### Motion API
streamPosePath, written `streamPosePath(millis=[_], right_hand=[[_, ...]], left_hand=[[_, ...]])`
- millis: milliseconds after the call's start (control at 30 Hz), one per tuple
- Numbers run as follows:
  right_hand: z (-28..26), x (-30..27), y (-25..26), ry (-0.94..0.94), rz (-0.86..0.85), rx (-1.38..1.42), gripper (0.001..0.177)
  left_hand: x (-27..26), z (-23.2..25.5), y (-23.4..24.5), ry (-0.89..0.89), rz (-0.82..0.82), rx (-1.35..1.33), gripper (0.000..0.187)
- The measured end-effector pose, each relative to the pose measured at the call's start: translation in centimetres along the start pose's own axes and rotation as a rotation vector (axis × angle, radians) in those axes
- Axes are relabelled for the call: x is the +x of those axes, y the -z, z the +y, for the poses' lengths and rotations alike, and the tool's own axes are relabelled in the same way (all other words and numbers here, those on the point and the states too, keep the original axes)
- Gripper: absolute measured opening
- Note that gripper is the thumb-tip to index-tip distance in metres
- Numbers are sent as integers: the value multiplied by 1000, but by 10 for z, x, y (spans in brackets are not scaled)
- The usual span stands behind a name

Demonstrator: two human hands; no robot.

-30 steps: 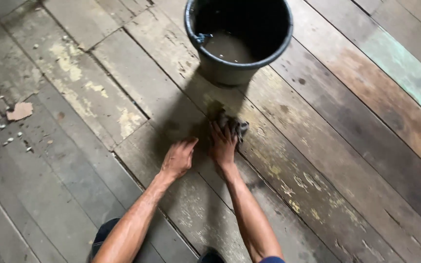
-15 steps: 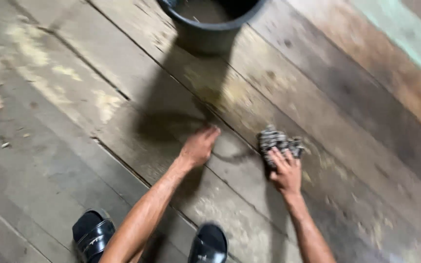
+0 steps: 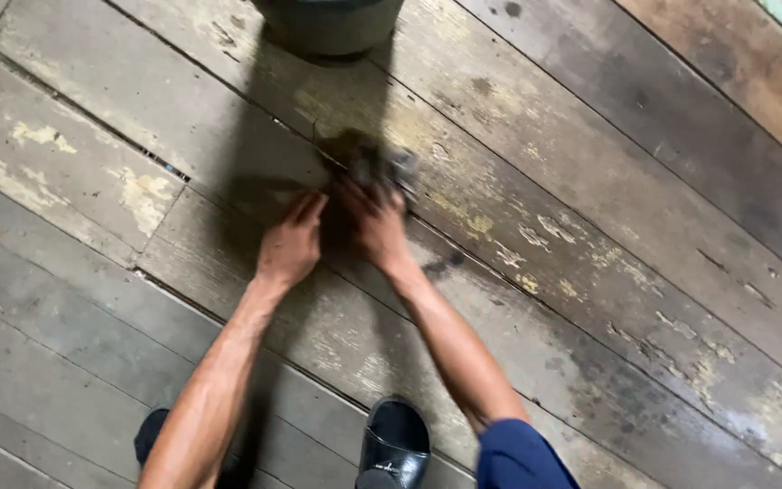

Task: The person scrubs a wooden floor with a cloth, repeatedly dipping the cloth into a bucket of water and wringing it out. The person moves across the floorboards, scrubbing different sections and occasionally adjusting the bucket's position.

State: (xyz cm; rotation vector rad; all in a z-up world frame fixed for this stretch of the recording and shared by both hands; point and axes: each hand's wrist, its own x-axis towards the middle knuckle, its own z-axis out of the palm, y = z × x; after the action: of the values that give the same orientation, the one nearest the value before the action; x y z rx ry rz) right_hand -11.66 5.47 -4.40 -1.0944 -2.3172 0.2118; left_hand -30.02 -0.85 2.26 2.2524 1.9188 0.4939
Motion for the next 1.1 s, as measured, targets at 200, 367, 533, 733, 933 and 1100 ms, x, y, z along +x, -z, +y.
streamPosePath(millis=[200, 367, 533, 733, 933, 1100], right_hand=[[-4, 8, -3, 12, 12, -114, 48], [44, -106, 108, 119, -91, -46, 56], [74, -243, 231, -24, -270, -157, 69], [70, -304, 136, -740, 35, -702, 89], [-46, -91, -6, -342, 197, -337, 83], [-98, 51, -109, 16, 72, -40, 77]], left_hand=[[6, -5, 7, -88, 127, -21, 46], [11, 28, -18, -391, 119, 24, 51], [-6, 71, -74, -409, 35, -181, 68], [-15, 79, -76, -299, 95, -189, 47], [-44, -20, -16, -197, 139, 55, 44], [-101, -93, 19, 131, 243, 54, 44]])
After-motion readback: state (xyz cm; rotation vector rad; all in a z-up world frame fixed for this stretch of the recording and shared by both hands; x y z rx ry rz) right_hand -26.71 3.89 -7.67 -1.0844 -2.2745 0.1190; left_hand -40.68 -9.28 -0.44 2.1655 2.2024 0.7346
